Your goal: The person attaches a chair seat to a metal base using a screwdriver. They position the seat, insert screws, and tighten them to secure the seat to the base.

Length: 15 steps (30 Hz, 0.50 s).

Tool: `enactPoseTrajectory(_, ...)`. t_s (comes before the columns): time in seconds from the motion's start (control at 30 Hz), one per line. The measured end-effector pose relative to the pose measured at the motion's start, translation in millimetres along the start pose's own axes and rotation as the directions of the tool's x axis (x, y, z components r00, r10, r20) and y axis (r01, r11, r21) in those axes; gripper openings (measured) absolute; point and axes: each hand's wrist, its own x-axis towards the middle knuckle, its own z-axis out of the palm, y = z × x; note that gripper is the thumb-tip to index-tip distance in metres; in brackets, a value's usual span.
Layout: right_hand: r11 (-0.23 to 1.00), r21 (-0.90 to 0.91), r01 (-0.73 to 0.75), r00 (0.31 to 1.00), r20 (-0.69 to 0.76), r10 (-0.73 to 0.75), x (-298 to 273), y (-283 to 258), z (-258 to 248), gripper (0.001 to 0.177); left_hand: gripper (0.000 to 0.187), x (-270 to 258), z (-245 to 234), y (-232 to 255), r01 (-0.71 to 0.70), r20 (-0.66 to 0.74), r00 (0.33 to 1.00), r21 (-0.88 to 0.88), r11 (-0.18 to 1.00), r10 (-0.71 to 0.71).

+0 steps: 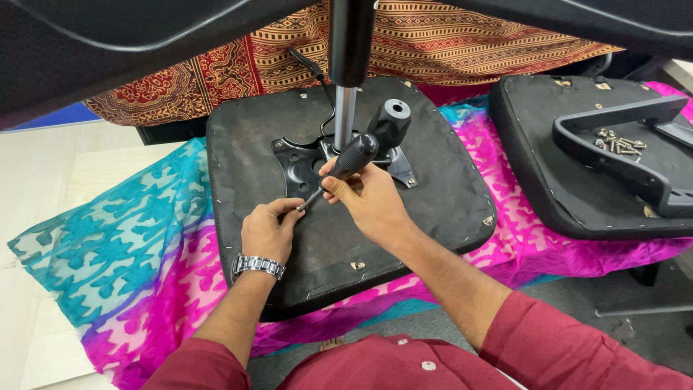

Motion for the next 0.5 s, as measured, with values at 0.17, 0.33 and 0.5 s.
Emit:
enactPoseTrajectory(0.17, 1.0, 0.003, 0.028, 0.999, -0.029, -0.028, 1.0, -0.7, -5.2, 0.024, 0.021, -0.8, 2.3, 3.3, -0.033, -0.013, 0.999, 0.017, 0.999, 0.033)
enactPoseTrajectory(0.33, 1.0, 0.004, 0.017, 0.999, -0.027, -0.017, 2.2, -0.6, -2.3, 0.024, 0.02, 0.6, -2.7, 4.7, -0.01, 0.01, 1.0, 0.024, 1.0, 0.01)
enactPoseTrajectory(0.5, 0.999, -0.038, -0.011, 1.0, -0.02, 0.01, -2.1, -1.5, -2.0, 0.023, 0.02, 0.3, -3.1, 7.1, -0.015, 0.008, 1.0, 0.009, 1.0, 0.015)
